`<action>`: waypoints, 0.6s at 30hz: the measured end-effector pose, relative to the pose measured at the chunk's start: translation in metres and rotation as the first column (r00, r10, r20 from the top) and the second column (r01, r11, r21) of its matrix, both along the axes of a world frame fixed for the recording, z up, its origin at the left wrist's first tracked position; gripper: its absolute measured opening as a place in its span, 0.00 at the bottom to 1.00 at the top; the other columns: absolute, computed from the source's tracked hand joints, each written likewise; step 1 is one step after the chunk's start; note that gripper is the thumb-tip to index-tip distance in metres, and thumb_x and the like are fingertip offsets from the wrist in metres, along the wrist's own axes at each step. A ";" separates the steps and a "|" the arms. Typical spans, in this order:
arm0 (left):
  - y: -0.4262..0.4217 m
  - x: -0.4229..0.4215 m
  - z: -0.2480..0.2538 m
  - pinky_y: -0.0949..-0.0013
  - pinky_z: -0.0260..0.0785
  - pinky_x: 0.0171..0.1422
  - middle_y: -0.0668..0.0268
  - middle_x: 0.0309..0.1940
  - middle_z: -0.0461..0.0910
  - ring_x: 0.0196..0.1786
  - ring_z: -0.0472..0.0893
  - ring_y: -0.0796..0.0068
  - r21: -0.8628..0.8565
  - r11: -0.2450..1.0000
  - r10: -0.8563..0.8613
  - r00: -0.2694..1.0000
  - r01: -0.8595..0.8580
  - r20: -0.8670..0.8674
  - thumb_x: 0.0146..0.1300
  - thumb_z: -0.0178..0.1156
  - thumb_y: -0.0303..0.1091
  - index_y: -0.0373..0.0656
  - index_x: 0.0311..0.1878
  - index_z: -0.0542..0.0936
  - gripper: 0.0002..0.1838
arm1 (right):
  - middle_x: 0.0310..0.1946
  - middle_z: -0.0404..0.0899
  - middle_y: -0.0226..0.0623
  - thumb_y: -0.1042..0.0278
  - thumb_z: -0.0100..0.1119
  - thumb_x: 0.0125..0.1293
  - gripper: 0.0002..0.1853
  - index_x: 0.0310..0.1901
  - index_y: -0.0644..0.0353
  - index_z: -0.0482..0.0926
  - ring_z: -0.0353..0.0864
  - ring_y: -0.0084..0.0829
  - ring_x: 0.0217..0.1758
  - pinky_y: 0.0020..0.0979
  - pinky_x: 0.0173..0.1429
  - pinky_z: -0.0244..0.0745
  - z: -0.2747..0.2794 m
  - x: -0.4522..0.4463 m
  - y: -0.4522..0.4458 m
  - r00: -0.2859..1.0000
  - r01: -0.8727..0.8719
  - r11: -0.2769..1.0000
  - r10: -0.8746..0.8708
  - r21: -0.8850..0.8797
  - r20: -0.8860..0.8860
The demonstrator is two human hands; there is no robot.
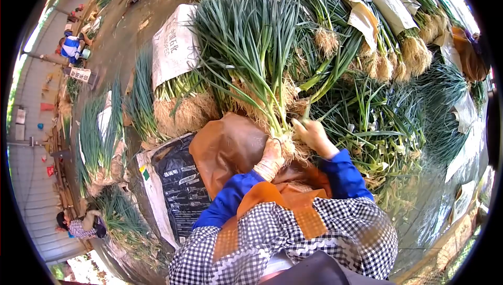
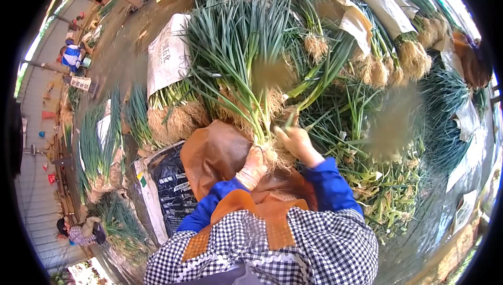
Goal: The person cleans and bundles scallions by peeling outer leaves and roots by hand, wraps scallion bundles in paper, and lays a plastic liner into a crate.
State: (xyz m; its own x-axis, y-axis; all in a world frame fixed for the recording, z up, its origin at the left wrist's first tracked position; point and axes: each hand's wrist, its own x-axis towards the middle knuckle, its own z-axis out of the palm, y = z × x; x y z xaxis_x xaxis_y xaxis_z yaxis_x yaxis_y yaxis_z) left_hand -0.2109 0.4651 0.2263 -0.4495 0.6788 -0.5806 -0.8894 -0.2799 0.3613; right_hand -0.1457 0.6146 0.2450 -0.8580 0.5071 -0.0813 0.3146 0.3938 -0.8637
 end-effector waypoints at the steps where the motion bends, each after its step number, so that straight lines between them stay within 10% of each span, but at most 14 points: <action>1: 0.006 -0.002 0.005 0.73 0.69 0.30 0.66 0.24 0.72 0.27 0.74 0.73 -0.087 0.996 -0.026 0.997 0.019 -0.072 0.63 0.52 0.30 0.40 0.38 0.76 0.06 | 0.12 0.71 0.33 0.56 0.58 0.63 0.17 0.21 0.56 0.76 0.70 0.26 0.14 0.29 0.20 0.64 0.004 0.025 0.011 0.999 0.041 0.911 -0.034 -0.410 0.025; 3: 0.007 -0.005 -0.002 0.72 0.72 0.34 0.63 0.30 0.76 0.31 0.76 0.71 0.031 0.999 0.032 0.996 -0.035 0.089 0.62 0.55 0.29 0.38 0.43 0.75 0.07 | 0.12 0.72 0.31 0.57 0.58 0.63 0.16 0.21 0.55 0.77 0.68 0.24 0.14 0.27 0.19 0.63 0.005 0.071 0.051 0.996 0.091 0.659 -0.057 -0.747 0.071; 5: 0.003 -0.011 0.001 0.68 0.76 0.38 0.59 0.37 0.78 0.37 0.79 0.66 0.076 0.997 -0.034 0.996 0.027 0.083 0.61 0.55 0.30 0.38 0.46 0.74 0.11 | 0.16 0.74 0.31 0.57 0.59 0.62 0.12 0.26 0.55 0.78 0.70 0.25 0.15 0.28 0.18 0.64 -0.001 0.110 0.108 0.773 -0.001 0.993 -0.075 0.119 0.630; 6: 0.004 -0.009 0.010 0.65 0.76 0.38 0.58 0.37 0.78 0.37 0.79 0.65 0.081 0.996 -0.028 0.997 0.022 0.078 0.60 0.56 0.32 0.37 0.46 0.74 0.12 | 0.17 0.75 0.30 0.58 0.59 0.62 0.11 0.29 0.55 0.78 0.71 0.25 0.16 0.29 0.17 0.64 0.001 0.118 0.123 0.572 -0.256 0.829 -0.284 0.496 0.769; 8: 0.006 -0.010 0.009 0.63 0.76 0.41 0.57 0.40 0.78 0.40 0.79 0.62 0.115 0.993 -0.031 0.995 0.020 0.093 0.60 0.57 0.31 0.40 0.48 0.73 0.14 | 0.22 0.79 0.39 0.45 0.55 0.62 0.19 0.34 0.56 0.78 0.79 0.37 0.22 0.37 0.25 0.73 0.005 0.087 0.110 0.774 -0.206 0.803 -0.216 0.559 0.595; 10: 0.002 -0.007 0.000 0.62 0.76 0.41 0.56 0.42 0.78 0.41 0.80 0.62 0.104 0.991 -0.081 0.995 0.086 -0.051 0.60 0.56 0.31 0.42 0.48 0.73 0.13 | 0.29 0.81 0.37 0.45 0.53 0.63 0.20 0.41 0.55 0.79 0.81 0.37 0.31 0.36 0.37 0.75 0.020 0.028 0.058 0.988 0.039 0.946 -0.084 0.322 0.127; 11: 0.003 -0.004 0.002 0.64 0.76 0.39 0.56 0.41 0.78 0.39 0.80 0.64 0.056 0.997 -0.050 0.998 0.052 -0.043 0.61 0.55 0.31 0.42 0.46 0.73 0.11 | 0.26 0.80 0.30 0.47 0.51 0.66 0.20 0.40 0.57 0.79 0.78 0.29 0.28 0.30 0.35 0.72 -0.007 0.001 0.037 0.996 0.065 0.961 -0.077 -0.270 -0.034; 12: 0.006 -0.005 0.007 0.64 0.76 0.39 0.56 0.41 0.78 0.39 0.80 0.64 0.058 0.997 -0.047 0.997 0.050 -0.054 0.61 0.55 0.31 0.42 0.46 0.73 0.11 | 0.26 0.78 0.26 0.52 0.50 0.68 0.18 0.40 0.60 0.79 0.72 0.21 0.25 0.23 0.31 0.67 0.014 -0.020 0.033 0.996 -0.014 0.672 0.075 -0.740 0.049; 14: 0.006 -0.005 0.012 0.69 0.75 0.35 0.58 0.37 0.78 0.34 0.78 0.68 0.055 0.998 -0.039 0.996 0.035 0.075 0.63 0.53 0.30 0.41 0.44 0.73 0.08 | 0.28 0.77 0.26 0.58 0.52 0.67 0.14 0.39 0.62 0.79 0.70 0.16 0.28 0.18 0.33 0.64 -0.038 -0.054 0.017 0.942 -0.181 0.852 0.006 -0.492 -0.337; 17: -0.003 -0.005 -0.006 0.71 0.70 0.31 0.63 0.29 0.76 0.33 0.76 0.70 0.322 0.934 -0.141 0.988 0.156 -0.070 0.66 0.49 0.32 0.42 0.43 0.73 0.07 | 0.33 0.79 0.24 0.62 0.53 0.67 0.14 0.40 0.66 0.79 0.73 0.16 0.39 0.21 0.45 0.68 -0.048 -0.077 -0.003 0.949 0.035 0.662 -0.256 -0.748 -0.182; 18: -0.004 0.001 0.001 0.71 0.69 0.31 0.63 0.29 0.75 0.33 0.76 0.70 0.074 0.988 -0.116 0.968 0.135 -0.223 0.67 0.48 0.33 0.43 0.44 0.74 0.08 | 0.38 0.80 0.32 0.65 0.55 0.64 0.14 0.46 0.67 0.77 0.77 0.24 0.43 0.26 0.48 0.71 -0.063 -0.075 -0.010 0.908 0.126 0.646 -0.381 -0.752 -0.175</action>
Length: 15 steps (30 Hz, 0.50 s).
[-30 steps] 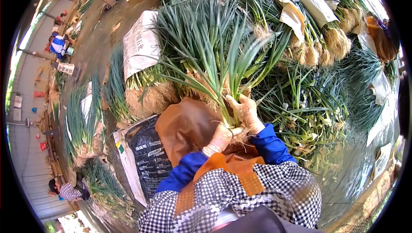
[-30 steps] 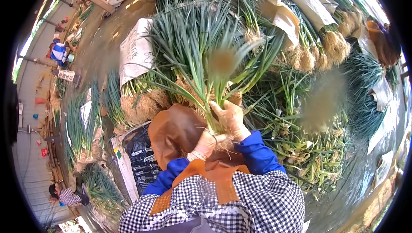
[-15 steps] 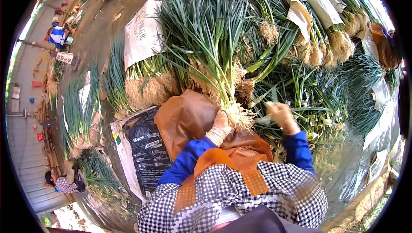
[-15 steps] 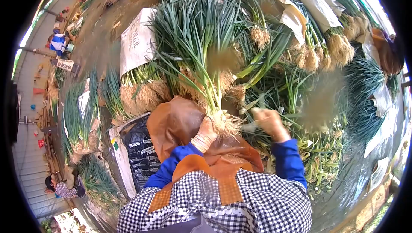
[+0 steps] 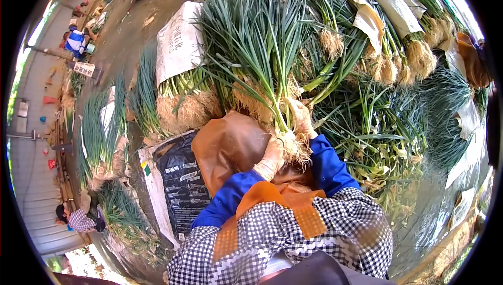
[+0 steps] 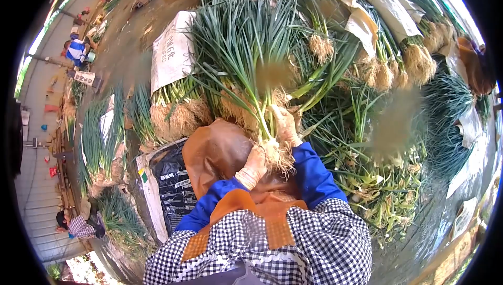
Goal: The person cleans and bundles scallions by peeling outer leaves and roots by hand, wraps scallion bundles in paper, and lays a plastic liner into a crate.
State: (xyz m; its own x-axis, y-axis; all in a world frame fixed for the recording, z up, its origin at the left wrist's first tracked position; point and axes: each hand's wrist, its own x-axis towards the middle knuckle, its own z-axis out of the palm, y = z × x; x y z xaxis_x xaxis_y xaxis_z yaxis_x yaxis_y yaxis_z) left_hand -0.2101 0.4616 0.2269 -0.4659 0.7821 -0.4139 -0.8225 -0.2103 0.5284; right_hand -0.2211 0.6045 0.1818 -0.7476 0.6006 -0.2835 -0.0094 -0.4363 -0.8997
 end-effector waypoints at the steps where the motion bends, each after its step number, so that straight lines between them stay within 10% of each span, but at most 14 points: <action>1: -0.002 0.001 -0.021 0.71 0.69 0.31 0.63 0.29 0.75 0.33 0.76 0.70 -0.004 1.000 -0.005 1.000 0.005 0.005 0.67 0.48 0.33 0.43 0.44 0.74 0.08 | 0.41 0.79 0.38 0.68 0.55 0.61 0.16 0.49 0.67 0.75 0.78 0.31 0.45 0.29 0.50 0.71 -0.024 0.002 0.002 0.997 -0.010 0.956 0.031 0.293 -0.065; 2: -0.005 0.001 -0.058 0.71 0.70 0.33 0.62 0.30 0.75 0.34 0.76 0.68 -0.148 0.989 -0.057 0.836 -0.029 -0.546 0.67 0.48 0.33 0.43 0.44 0.73 0.08 | 0.44 0.77 0.45 0.73 0.54 0.58 0.19 0.52 0.67 0.72 0.77 0.39 0.48 0.33 0.53 0.71 -0.023 0.015 0.008 0.987 -0.144 0.782 0.154 0.606 0.036; 3: -0.005 0.000 -0.065 0.71 0.71 0.34 0.61 0.30 0.75 0.34 0.76 0.68 -0.202 0.978 -0.122 0.641 -0.053 -0.758 0.67 0.48 0.34 0.43 0.45 0.73 0.08 | 0.47 0.75 0.52 0.77 0.54 0.55 0.23 0.55 0.67 0.70 0.76 0.47 0.51 0.36 0.55 0.71 -0.022 0.028 0.013 0.974 -0.204 0.505 0.194 0.839 0.120; 4: -0.003 -0.001 -0.056 0.71 0.72 0.35 0.61 0.30 0.75 0.34 0.77 0.67 -0.243 0.962 -0.174 0.397 -0.128 -0.901 0.67 0.48 0.34 0.43 0.45 0.73 0.09 | 0.43 0.77 0.50 0.79 0.54 0.55 0.22 0.54 0.65 0.71 0.78 0.46 0.46 0.36 0.50 0.74 -0.017 0.040 0.015 0.948 -0.308 0.552 0.244 0.775 0.203; 5: -0.005 -0.005 -0.047 0.70 0.73 0.37 0.62 0.29 0.76 0.33 0.77 0.69 -0.142 0.986 0.034 0.942 -0.086 -0.333 0.67 0.48 0.34 0.40 0.43 0.74 0.09 | 0.41 0.77 0.48 0.78 0.54 0.55 0.20 0.52 0.65 0.72 0.78 0.45 0.42 0.36 0.46 0.75 -0.011 0.058 0.019 0.962 -0.251 0.459 0.220 0.852 0.165; 6: -0.002 -0.009 -0.026 0.68 0.74 0.38 0.63 0.29 0.76 0.32 0.78 0.71 -0.042 0.990 0.138 0.871 -0.135 0.472 0.67 0.48 0.34 0.36 0.41 0.75 0.11 | 0.38 0.78 0.46 0.78 0.55 0.55 0.18 0.49 0.64 0.74 0.79 0.44 0.39 0.35 0.43 0.76 -0.004 0.078 0.024 0.972 -0.190 0.357 0.201 0.914 0.124; 8: 0.004 -0.011 0.006 0.70 0.73 0.33 0.62 0.29 0.75 0.33 0.77 0.71 0.006 0.991 0.116 0.886 -0.133 0.448 0.66 0.49 0.39 0.37 0.41 0.74 0.13 | 0.32 0.78 0.43 0.73 0.57 0.57 0.09 0.40 0.64 0.78 0.78 0.42 0.33 0.34 0.37 0.75 0.019 0.116 0.036 0.882 -0.471 0.463 0.234 0.751 0.409; 10: -0.004 -0.016 -0.010 0.72 0.72 0.31 0.63 0.31 0.75 0.33 0.76 0.72 0.371 0.925 -0.113 0.867 -0.087 0.485 0.67 0.48 0.38 0.40 0.44 0.73 0.12 | 0.29 0.80 0.42 0.61 0.58 0.59 0.11 0.32 0.62 0.80 0.80 0.40 0.34 0.35 0.37 0.75 0.034 0.146 0.057 0.727 -0.316 0.924 0.092 0.213 0.680; 13: 0.000 -0.015 0.001 0.71 0.71 0.30 0.63 0.33 0.74 0.31 0.75 0.72 0.297 0.952 -0.090 0.855 -0.077 0.510 0.67 0.49 0.39 0.42 0.42 0.73 0.11 | 0.30 0.82 0.42 0.44 0.55 0.58 0.22 0.32 0.58 0.82 0.82 0.42 0.34 0.40 0.39 0.76 0.031 0.179 0.105 0.137 -0.944 0.275 -0.176 0.182 0.975; 15: 0.002 -0.013 0.017 0.72 0.69 0.30 0.65 0.31 0.71 0.28 0.72 0.73 0.165 0.986 -0.065 0.843 -0.029 0.534 0.66 0.50 0.39 0.41 0.43 0.73 0.11 | 0.29 0.81 0.43 0.43 0.53 0.60 0.21 0.33 0.55 0.81 0.81 0.43 0.35 0.40 0.38 0.75 0.057 0.143 0.082 0.413 -0.821 0.349 -0.186 0.453 0.892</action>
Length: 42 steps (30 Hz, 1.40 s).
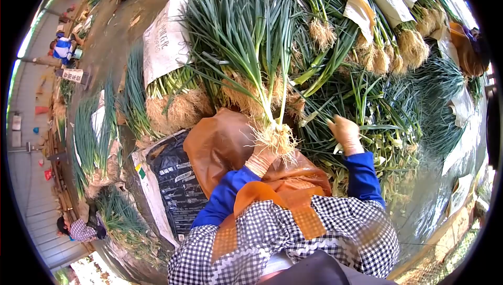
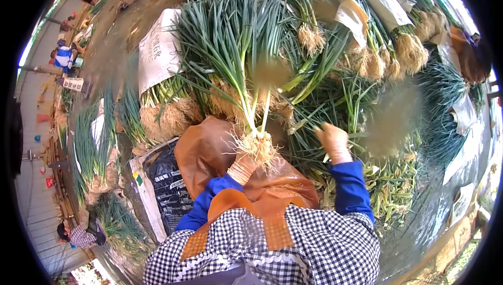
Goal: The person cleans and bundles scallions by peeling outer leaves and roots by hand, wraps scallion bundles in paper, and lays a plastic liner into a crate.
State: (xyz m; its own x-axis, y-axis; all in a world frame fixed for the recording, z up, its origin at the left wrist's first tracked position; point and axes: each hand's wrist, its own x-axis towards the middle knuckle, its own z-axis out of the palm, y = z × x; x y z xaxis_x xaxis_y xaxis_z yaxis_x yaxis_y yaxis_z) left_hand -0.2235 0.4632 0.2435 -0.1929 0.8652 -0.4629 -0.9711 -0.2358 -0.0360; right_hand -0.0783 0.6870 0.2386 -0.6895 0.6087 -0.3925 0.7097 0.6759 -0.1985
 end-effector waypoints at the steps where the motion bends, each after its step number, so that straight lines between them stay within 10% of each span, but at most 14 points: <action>1: 0.001 0.000 0.001 0.72 0.69 0.30 0.65 0.31 0.71 0.28 0.72 0.73 0.008 1.000 -0.010 1.000 0.010 -0.002 0.66 0.50 0.39 0.41 0.43 0.73 0.11 | 0.29 0.80 0.44 0.43 0.52 0.61 0.21 0.34 0.54 0.81 0.81 0.44 0.36 0.41 0.38 0.75 0.011 -0.020 -0.012 0.974 0.020 1.000 -0.016 0.014 -0.224; 7: -0.012 -0.020 0.029 0.67 0.70 0.37 0.68 0.29 0.68 0.30 0.70 0.73 0.281 0.958 0.046 0.942 0.053 -0.332 0.60 0.56 0.29 0.42 0.61 0.65 0.25 | 0.26 0.80 0.45 0.37 0.53 0.59 0.29 0.35 0.63 0.78 0.81 0.42 0.33 0.37 0.38 0.73 -0.077 -0.102 0.048 0.810 0.512 0.852 -0.521 -0.109 -0.268; 13: -0.012 -0.035 -0.044 0.78 0.70 0.42 0.66 0.41 0.75 0.39 0.76 0.75 -0.032 0.998 -0.065 0.879 0.056 -0.473 0.63 0.54 0.27 0.39 0.57 0.69 0.18 | 0.23 0.80 0.34 0.55 0.55 0.64 0.15 0.39 0.60 0.80 0.77 0.24 0.25 0.26 0.32 0.71 -0.048 -0.096 0.030 0.660 0.147 0.866 -0.446 -0.478 -0.605; 14: -0.009 -0.028 -0.047 0.78 0.70 0.39 0.68 0.41 0.75 0.35 0.74 0.77 -0.180 0.984 -0.156 0.543 0.008 -0.826 0.63 0.53 0.26 0.40 0.57 0.69 0.19 | 0.23 0.79 0.32 0.56 0.54 0.65 0.15 0.39 0.61 0.80 0.74 0.22 0.25 0.25 0.31 0.69 -0.034 -0.087 0.019 0.631 0.054 0.826 -0.464 -0.561 -0.621; 21: 0.029 0.024 -0.021 0.77 0.69 0.23 0.66 0.28 0.76 0.25 0.76 0.76 -0.184 0.964 -0.238 0.932 0.192 -0.274 0.58 0.56 0.21 0.41 0.40 0.74 0.07 | 0.17 0.68 0.22 0.57 0.49 0.68 0.15 0.33 0.61 0.77 0.62 0.13 0.16 0.16 0.20 0.56 0.013 -0.042 -0.005 0.650 -0.127 0.357 -0.675 -0.926 -0.349; 24: 0.045 0.038 -0.014 0.77 0.66 0.21 0.69 0.25 0.76 0.23 0.74 0.78 -0.387 0.921 -0.253 0.815 0.038 -0.522 0.57 0.58 0.21 0.41 0.38 0.75 0.07 | 0.15 0.76 0.33 0.56 0.52 0.65 0.15 0.28 0.57 0.79 0.77 0.30 0.18 0.31 0.24 0.71 -0.005 -0.047 -0.016 0.836 0.084 0.979 -0.171 -0.185 -0.522; 25: 0.046 0.039 -0.024 0.77 0.66 0.21 0.69 0.25 0.76 0.23 0.74 0.78 -0.381 0.924 -0.253 0.813 0.041 -0.524 0.57 0.58 0.21 0.41 0.38 0.75 0.07 | 0.16 0.77 0.35 0.55 0.52 0.65 0.15 0.27 0.56 0.78 0.79 0.34 0.19 0.34 0.26 0.73 -0.003 -0.051 -0.020 0.916 0.039 0.988 0.026 0.152 -0.400; 29: 0.064 0.041 0.002 0.70 0.68 0.24 0.67 0.24 0.74 0.22 0.73 0.73 -0.489 0.869 -0.040 0.973 -0.078 -0.226 0.61 0.53 0.26 0.42 0.39 0.75 0.04 | 0.14 0.74 0.37 0.60 0.56 0.59 0.10 0.23 0.51 0.75 0.77 0.40 0.18 0.38 0.22 0.71 0.003 -0.029 -0.052 0.876 -0.326 0.937 0.350 0.129 -0.330; 30: 0.053 0.044 -0.053 0.69 0.69 0.26 0.68 0.26 0.75 0.23 0.73 0.72 -0.370 0.904 -0.190 0.576 -0.214 -0.795 0.62 0.52 0.29 0.42 0.40 0.75 0.05 | 0.14 0.73 0.37 0.63 0.57 0.58 0.09 0.22 0.52 0.74 0.75 0.39 0.17 0.37 0.21 0.69 0.011 -0.015 -0.060 0.786 -0.257 0.963 0.254 0.075 -0.564; 32: 0.042 0.040 -0.121 0.68 0.71 0.29 0.68 0.27 0.75 0.24 0.74 0.72 -0.194 0.955 -0.225 -0.122 -0.226 -0.967 0.63 0.52 0.32 0.43 0.42 0.75 0.07 | 0.13 0.69 0.36 0.69 0.59 0.53 0.09 0.19 0.52 0.71 0.71 0.39 0.15 0.37 0.19 0.66 0.030 0.012 -0.050 0.707 -0.169 0.983 0.175 0.076 -0.685; 36: 0.029 0.022 -0.136 0.73 0.71 0.30 0.65 0.28 0.76 0.30 0.75 0.74 0.104 0.994 0.070 0.935 -0.036 -0.348 0.66 0.45 0.28 0.39 0.43 0.76 0.10 | 0.13 0.71 0.34 0.67 0.58 0.52 0.10 0.17 0.52 0.69 0.73 0.37 0.16 0.36 0.20 0.67 0.039 0.072 -0.022 0.814 -0.187 0.951 0.291 0.248 -0.503; 39: 0.028 0.017 -0.092 0.71 0.72 0.29 0.64 0.32 0.76 0.33 0.76 0.74 -0.322 0.942 -0.333 -0.139 -0.093 -0.933 0.68 0.43 0.27 0.37 0.46 0.75 0.11 | 0.22 0.80 0.35 0.53 0.55 0.64 0.14 0.30 0.52 0.80 0.80 0.31 0.24 0.31 0.32 0.77 0.008 0.119 0.034 0.926 -0.144 0.961 0.046 0.238 0.375; 41: 0.034 0.016 -0.076 0.71 0.74 0.33 0.64 0.37 0.76 0.34 0.76 0.73 0.026 0.999 0.050 0.980 -0.046 -0.191 0.67 0.44 0.25 0.36 0.48 0.73 0.11 | 0.28 0.82 0.40 0.50 0.51 0.66 0.17 0.39 0.56 0.81 0.82 0.33 0.31 0.33 0.38 0.78 0.005 0.087 0.051 0.974 -0.057 0.993 0.033 0.103 0.225; 42: 0.031 0.018 -0.076 0.72 0.75 0.34 0.63 0.37 0.76 0.34 0.77 0.74 0.136 0.989 0.071 0.991 -0.055 -0.114 0.66 0.47 0.24 0.36 0.49 0.73 0.11 | 0.30 0.82 0.39 0.49 0.52 0.65 0.19 0.44 0.57 0.80 0.83 0.34 0.34 0.32 0.40 0.77 0.037 0.043 0.036 0.995 0.095 0.995 -0.096 0.033 0.008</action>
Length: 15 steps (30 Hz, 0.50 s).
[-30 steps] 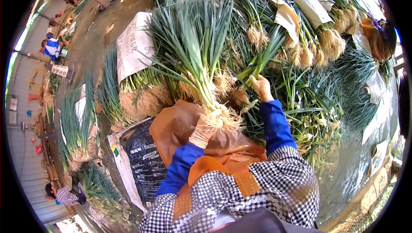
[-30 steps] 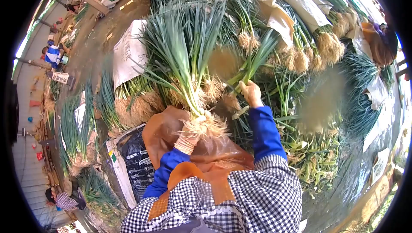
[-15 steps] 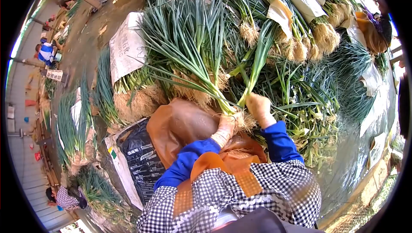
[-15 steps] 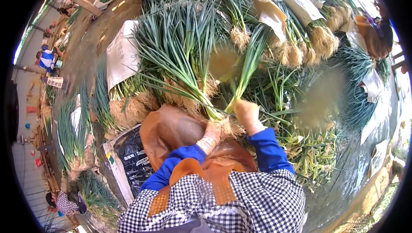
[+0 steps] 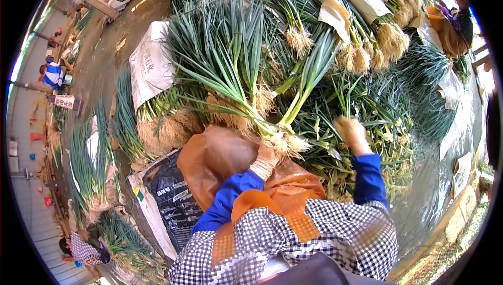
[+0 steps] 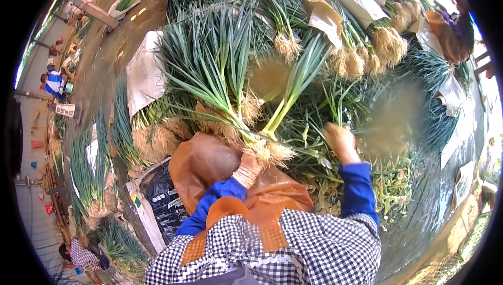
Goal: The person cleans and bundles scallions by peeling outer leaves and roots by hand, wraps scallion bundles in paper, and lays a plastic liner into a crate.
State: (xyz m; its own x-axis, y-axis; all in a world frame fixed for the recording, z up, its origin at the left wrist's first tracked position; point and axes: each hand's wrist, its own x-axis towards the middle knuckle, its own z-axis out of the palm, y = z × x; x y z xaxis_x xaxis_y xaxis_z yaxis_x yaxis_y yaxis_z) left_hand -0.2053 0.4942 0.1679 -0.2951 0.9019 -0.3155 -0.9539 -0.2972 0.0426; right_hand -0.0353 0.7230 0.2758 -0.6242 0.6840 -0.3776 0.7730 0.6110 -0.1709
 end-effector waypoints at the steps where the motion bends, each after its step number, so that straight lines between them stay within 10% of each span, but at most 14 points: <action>1: 0.009 0.012 0.041 0.74 0.72 0.30 0.66 0.31 0.74 0.30 0.74 0.75 -0.439 0.890 -0.028 0.943 -0.127 -0.331 0.68 0.45 0.27 0.37 0.49 0.72 0.10 | 0.27 0.81 0.34 0.49 0.50 0.67 0.21 0.47 0.58 0.78 0.79 0.28 0.27 0.28 0.35 0.74 -0.008 -0.025 -0.007 0.911 0.118 0.966 -0.197 -0.229 -0.362; 2: 0.002 0.005 0.028 0.73 0.72 0.31 0.66 0.33 0.74 0.31 0.74 0.75 -0.316 0.947 -0.037 0.959 -0.055 -0.280 0.68 0.44 0.27 0.37 0.49 0.72 0.11 | 0.22 0.77 0.27 0.48 0.45 0.70 0.22 0.47 0.59 0.77 0.70 0.20 0.21 0.23 0.29 0.67 -0.031 -0.047 -0.008 0.687 0.040 0.603 -0.596 -0.797 -0.417; 4: -0.007 0.001 0.022 0.72 0.71 0.31 0.66 0.34 0.74 0.32 0.74 0.76 -0.304 0.947 -0.030 0.914 -0.104 -0.406 0.68 0.45 0.27 0.38 0.51 0.71 0.11 | 0.20 0.74 0.24 0.51 0.44 0.71 0.20 0.45 0.60 0.77 0.66 0.16 0.20 0.19 0.25 0.61 -0.042 -0.097 -0.020 0.506 -0.161 0.314 -0.788 -0.936 -0.351; 9: -0.027 -0.010 0.027 0.72 0.72 0.35 0.65 0.37 0.75 0.35 0.75 0.75 -0.336 0.932 -0.017 0.908 -0.138 -0.419 0.68 0.44 0.27 0.38 0.53 0.71 0.13 | 0.29 0.75 0.21 0.65 0.53 0.67 0.12 0.47 0.63 0.76 0.67 0.13 0.30 0.18 0.34 0.63 0.014 -0.167 -0.051 0.290 -0.395 0.544 -0.691 -0.741 -0.662; 15: -0.023 -0.005 0.017 0.71 0.72 0.40 0.64 0.41 0.75 0.39 0.75 0.73 -0.359 0.924 -0.093 0.829 -0.134 -0.551 0.68 0.43 0.27 0.38 0.54 0.70 0.14 | 0.25 0.75 0.22 0.62 0.59 0.62 0.12 0.38 0.64 0.78 0.67 0.16 0.27 0.22 0.31 0.65 -0.009 -0.180 -0.054 0.561 -0.065 0.773 -0.495 -0.631 -0.664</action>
State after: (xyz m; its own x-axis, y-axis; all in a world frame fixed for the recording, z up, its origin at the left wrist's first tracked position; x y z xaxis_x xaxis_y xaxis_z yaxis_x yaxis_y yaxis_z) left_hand -0.2106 0.4712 0.1853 -0.5371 0.7433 -0.3987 -0.7281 -0.1699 0.6641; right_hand -0.2153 0.6686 0.2673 -0.7059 0.6880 -0.1687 0.2528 0.0222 -0.9673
